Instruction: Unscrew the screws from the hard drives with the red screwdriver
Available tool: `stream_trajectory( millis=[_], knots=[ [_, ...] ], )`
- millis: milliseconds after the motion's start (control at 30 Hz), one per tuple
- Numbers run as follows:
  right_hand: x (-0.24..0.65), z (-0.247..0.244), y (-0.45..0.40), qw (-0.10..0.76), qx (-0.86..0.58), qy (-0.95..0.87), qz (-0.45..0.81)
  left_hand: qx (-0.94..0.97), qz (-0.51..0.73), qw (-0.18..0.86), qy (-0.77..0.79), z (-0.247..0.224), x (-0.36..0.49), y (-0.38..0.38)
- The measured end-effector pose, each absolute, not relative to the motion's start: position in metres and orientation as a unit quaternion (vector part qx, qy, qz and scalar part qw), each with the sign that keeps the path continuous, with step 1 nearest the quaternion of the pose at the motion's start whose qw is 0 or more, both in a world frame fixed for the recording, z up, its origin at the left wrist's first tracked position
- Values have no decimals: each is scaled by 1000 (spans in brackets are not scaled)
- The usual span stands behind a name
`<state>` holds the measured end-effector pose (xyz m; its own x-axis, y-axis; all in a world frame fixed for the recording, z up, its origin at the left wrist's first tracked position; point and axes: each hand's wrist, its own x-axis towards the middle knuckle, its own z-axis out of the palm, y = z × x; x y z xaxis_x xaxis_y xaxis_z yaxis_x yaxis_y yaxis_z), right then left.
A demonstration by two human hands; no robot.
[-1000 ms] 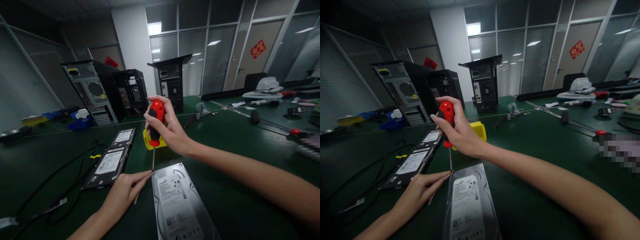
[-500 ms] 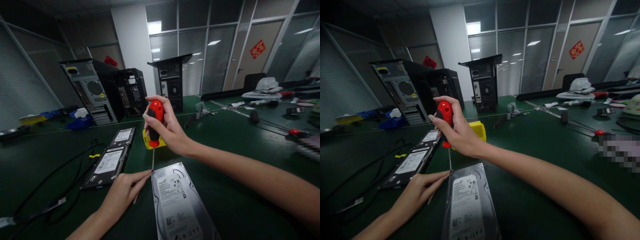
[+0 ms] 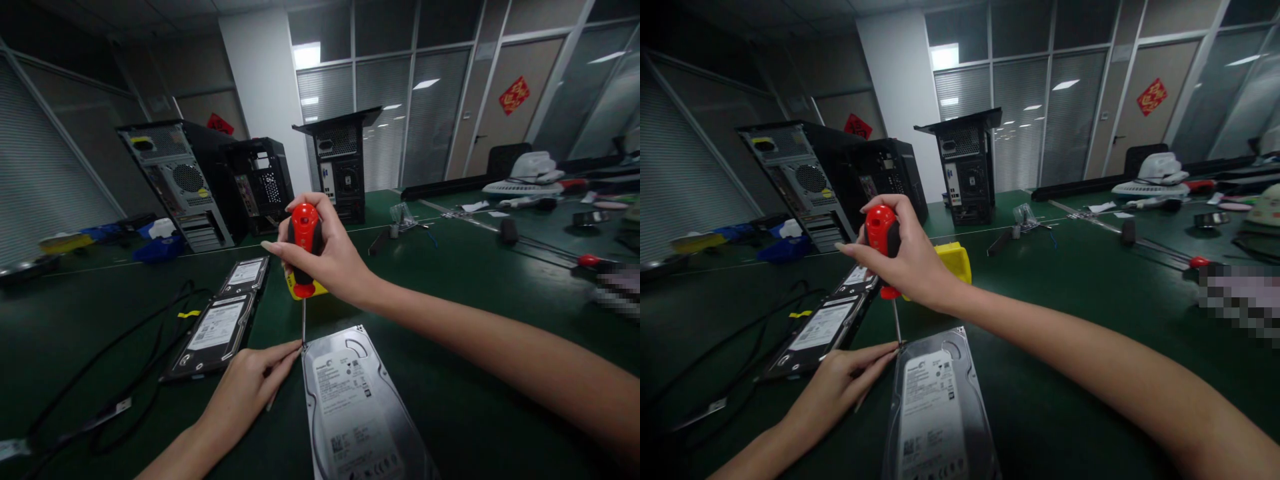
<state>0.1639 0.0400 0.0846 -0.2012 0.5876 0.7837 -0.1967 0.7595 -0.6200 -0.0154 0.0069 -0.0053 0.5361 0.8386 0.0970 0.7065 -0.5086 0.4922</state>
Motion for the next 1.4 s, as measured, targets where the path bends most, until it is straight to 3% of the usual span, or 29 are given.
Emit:
stream_trajectory(
  millis=[367,1033,1200,1400],
  knots=[
    [155,97,34,514,-120,-738,421,845,181,209,458,-6,-14,6],
    [155,98,28,488,-126,-761,408,843,192,203,460,-7,-15,7],
    [151,96,35,519,-156,-759,360,844,192,201,459,-6,-14,7],
    [148,93,41,532,-165,-728,400,844,182,203,461,-4,-14,5]
  ],
)
